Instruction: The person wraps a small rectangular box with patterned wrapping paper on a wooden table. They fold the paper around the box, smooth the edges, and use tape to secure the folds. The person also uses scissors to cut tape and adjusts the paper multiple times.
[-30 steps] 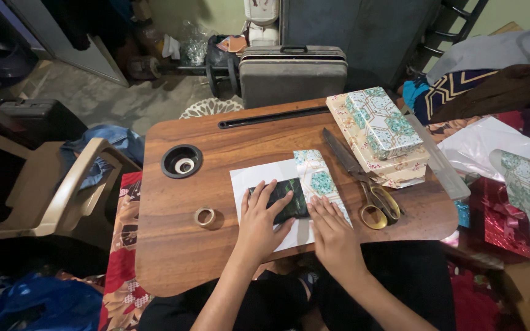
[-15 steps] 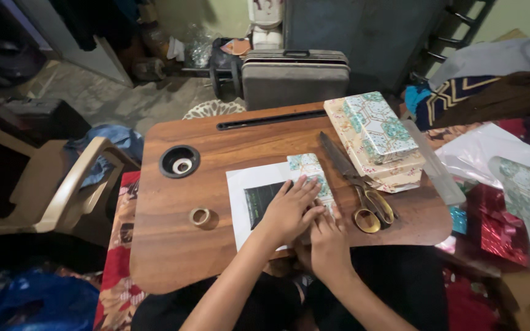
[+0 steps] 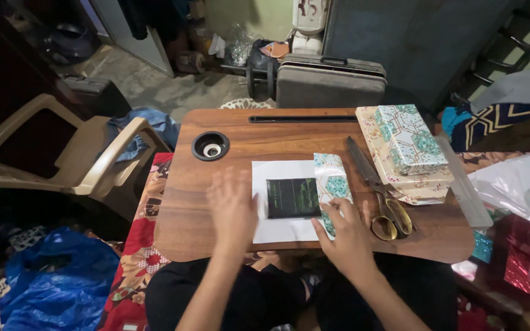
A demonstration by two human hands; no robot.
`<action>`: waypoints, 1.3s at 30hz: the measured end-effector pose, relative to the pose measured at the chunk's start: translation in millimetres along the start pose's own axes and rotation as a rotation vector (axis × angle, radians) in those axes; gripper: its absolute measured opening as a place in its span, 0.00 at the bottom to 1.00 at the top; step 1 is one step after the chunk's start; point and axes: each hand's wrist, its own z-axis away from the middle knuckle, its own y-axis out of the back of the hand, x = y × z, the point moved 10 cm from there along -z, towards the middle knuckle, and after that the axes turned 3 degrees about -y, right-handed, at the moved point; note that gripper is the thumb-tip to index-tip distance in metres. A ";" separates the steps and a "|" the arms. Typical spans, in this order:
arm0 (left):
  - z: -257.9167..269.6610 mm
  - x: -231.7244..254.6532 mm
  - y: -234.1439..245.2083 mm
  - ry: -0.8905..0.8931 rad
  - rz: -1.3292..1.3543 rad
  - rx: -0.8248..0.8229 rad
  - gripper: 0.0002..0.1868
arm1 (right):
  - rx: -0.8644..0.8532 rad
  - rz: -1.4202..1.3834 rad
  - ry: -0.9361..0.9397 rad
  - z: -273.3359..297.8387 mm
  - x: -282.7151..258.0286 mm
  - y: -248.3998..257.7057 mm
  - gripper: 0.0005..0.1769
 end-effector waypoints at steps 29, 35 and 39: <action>12.0 141.1 -66.4 -0.409 0.104 -0.152 0.34 | 0.154 0.335 -0.162 -6.4 107.5 38.0 0.25; 14.5 140.5 -64.4 -0.372 0.117 -0.138 0.35 | -0.161 0.096 -0.471 -17.3 151.1 39.2 0.18; 15.8 141.9 -66.9 -0.384 0.124 -0.131 0.34 | -0.061 -0.102 -0.247 -12.5 115.1 48.1 0.20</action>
